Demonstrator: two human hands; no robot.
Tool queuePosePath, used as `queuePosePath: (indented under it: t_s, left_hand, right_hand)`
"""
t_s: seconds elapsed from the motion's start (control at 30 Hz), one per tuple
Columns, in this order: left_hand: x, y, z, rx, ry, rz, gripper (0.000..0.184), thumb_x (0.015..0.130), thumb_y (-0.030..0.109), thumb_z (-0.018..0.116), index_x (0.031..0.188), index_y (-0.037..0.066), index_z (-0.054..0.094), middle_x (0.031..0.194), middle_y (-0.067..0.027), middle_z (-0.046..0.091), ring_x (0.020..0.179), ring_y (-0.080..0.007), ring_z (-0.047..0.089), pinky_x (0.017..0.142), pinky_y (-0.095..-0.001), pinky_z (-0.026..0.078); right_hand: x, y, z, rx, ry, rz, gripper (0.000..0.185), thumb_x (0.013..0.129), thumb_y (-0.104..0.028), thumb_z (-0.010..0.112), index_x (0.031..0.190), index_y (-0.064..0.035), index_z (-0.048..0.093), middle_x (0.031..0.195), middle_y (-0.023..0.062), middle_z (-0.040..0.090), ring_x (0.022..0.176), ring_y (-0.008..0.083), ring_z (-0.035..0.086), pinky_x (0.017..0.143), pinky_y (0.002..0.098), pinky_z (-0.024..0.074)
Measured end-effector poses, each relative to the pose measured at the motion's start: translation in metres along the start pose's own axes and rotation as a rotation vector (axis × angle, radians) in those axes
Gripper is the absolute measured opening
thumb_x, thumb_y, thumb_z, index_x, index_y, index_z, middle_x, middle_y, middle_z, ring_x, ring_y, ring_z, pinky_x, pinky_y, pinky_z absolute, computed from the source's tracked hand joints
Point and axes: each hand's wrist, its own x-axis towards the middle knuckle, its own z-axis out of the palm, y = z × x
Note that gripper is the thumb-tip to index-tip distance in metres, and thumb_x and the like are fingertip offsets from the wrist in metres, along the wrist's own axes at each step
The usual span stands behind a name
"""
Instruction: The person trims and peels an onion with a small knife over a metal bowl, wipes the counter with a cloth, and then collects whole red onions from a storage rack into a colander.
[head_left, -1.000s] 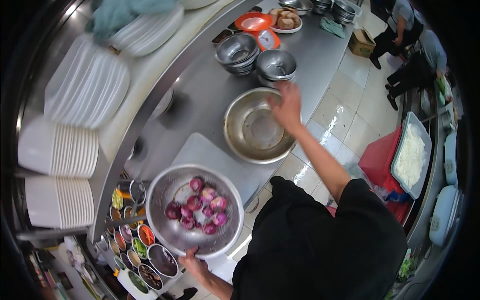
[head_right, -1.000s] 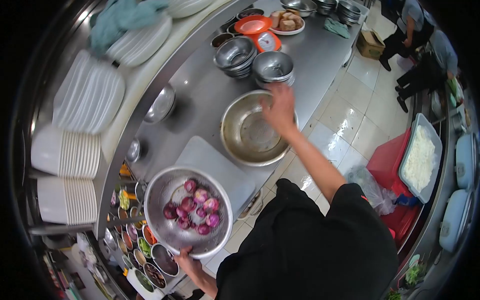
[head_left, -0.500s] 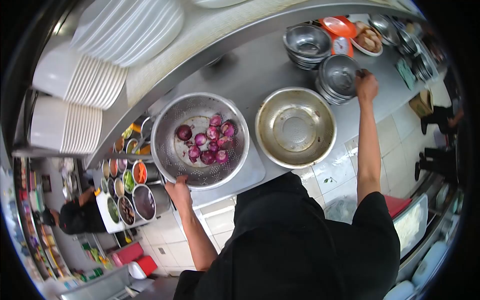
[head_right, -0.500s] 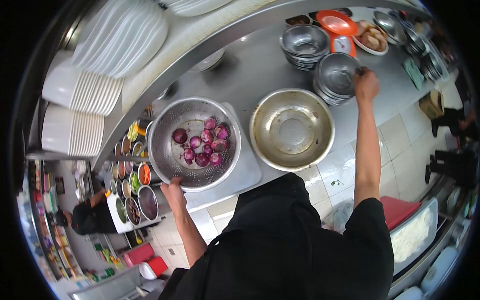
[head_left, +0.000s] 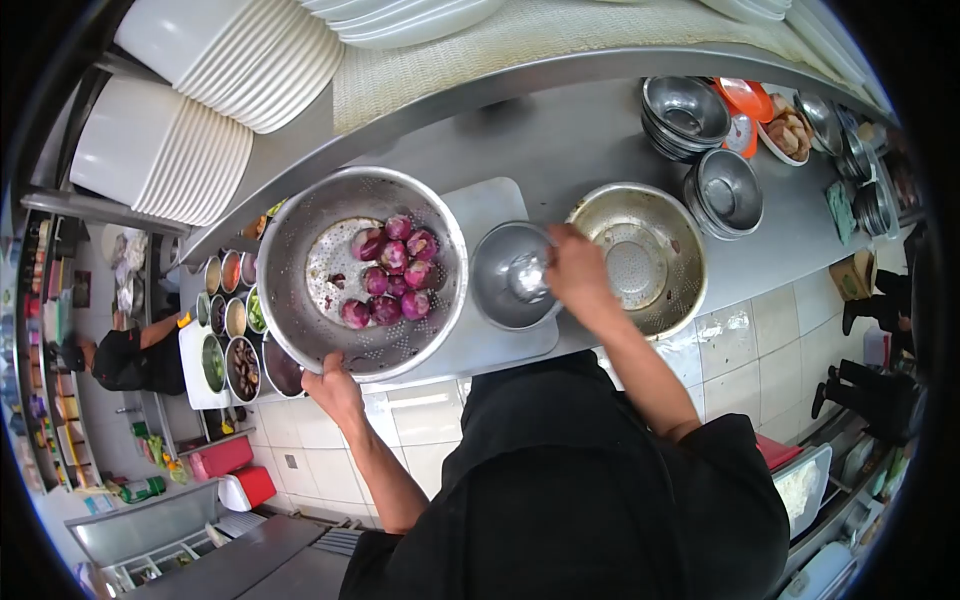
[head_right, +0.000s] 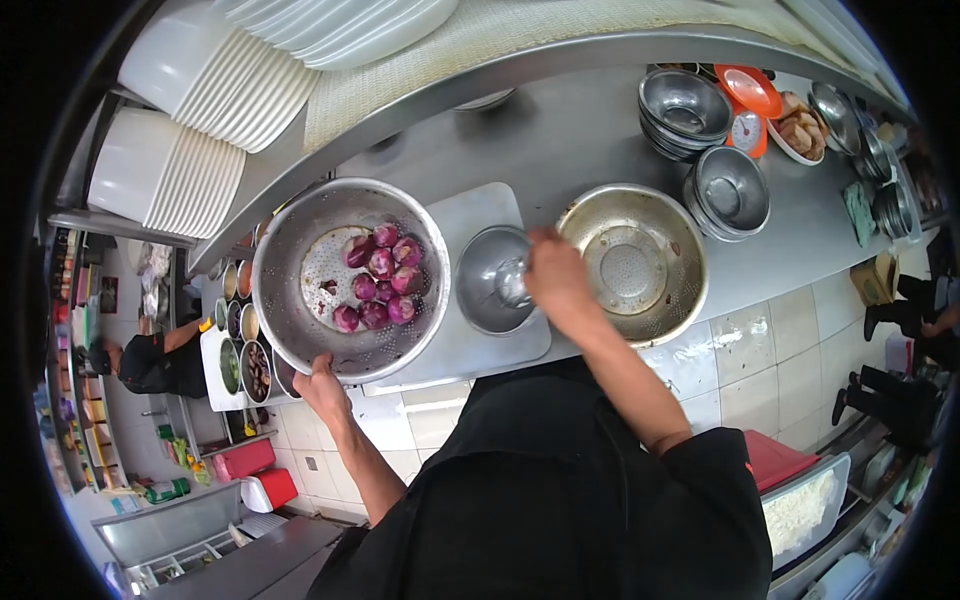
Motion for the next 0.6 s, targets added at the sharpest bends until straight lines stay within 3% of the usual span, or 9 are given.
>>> queuePosePath:
  t_s: [0.2,0.3,0.4,0.53,0.6]
  left_hand:
    - [0.000,-0.016,0.002,0.003,0.005,0.118,0.023,0.076,0.001,0.054,0.094,-0.012,0.061,0.085,-0.0093,0.065,0.076,-0.0168,0.056,0.073,-0.0300,0.044]
    - [-0.007,-0.020,0.024,0.043,-0.046,0.127,0.021,0.079,0.001,0.054,0.094,-0.011,0.061,0.082,-0.0092,0.066,0.073,-0.0154,0.056,0.069,-0.0294,0.045]
    - [-0.015,-0.025,0.043,0.053,-0.064,0.169,0.020,0.080,0.001,0.053,0.095,-0.010,0.062,0.079,-0.0101,0.066,0.070,-0.0157,0.057,0.066,-0.0293,0.045]
    - [-0.026,-0.022,0.067,-0.006,-0.060,0.304,0.018,0.083,0.001,0.053,0.096,-0.009,0.062,0.079,-0.0133,0.067,0.069,-0.0166,0.059,0.064,-0.0298,0.046]
    - [-0.023,-0.041,0.075,0.008,-0.061,0.370,0.024,0.086,0.002,0.052,0.108,-0.006,0.058,0.081,-0.0153,0.068,0.068,-0.0188,0.061,0.064,-0.0304,0.047]
  right_hand:
    - [0.000,-0.011,0.080,-0.009,-0.123,0.018,0.032,0.074,-0.004,0.057,0.105,0.0006,0.054,0.102,0.0203,0.058,0.085,0.0408,0.062,0.074,0.0490,0.0507]
    - [-0.001,-0.017,0.083,0.031,-0.112,0.130,0.031,0.080,-0.011,0.055,0.110,-0.0012,0.055,0.106,0.0187,0.058,0.094,0.0400,0.059,0.078,0.0499,0.0487]
    - [-0.005,-0.020,0.091,0.124,0.087,0.108,0.036,0.090,-0.024,0.048,0.119,-0.0026,0.053,0.113,0.0184,0.056,0.106,0.0384,0.054,0.089,0.0470,0.0448]
    - [0.000,-0.009,0.104,0.676,0.174,0.067,0.054,0.097,-0.044,0.035,0.131,-0.0033,0.046,0.126,0.0183,0.053,0.117,0.0335,0.049,0.100,0.0395,0.0368]
    - [0.001,-0.009,0.104,0.824,0.135,0.094,0.064,0.097,-0.054,0.030,0.135,-0.0039,0.042,0.131,0.0174,0.050,0.121,0.0303,0.048,0.104,0.0356,0.0325]
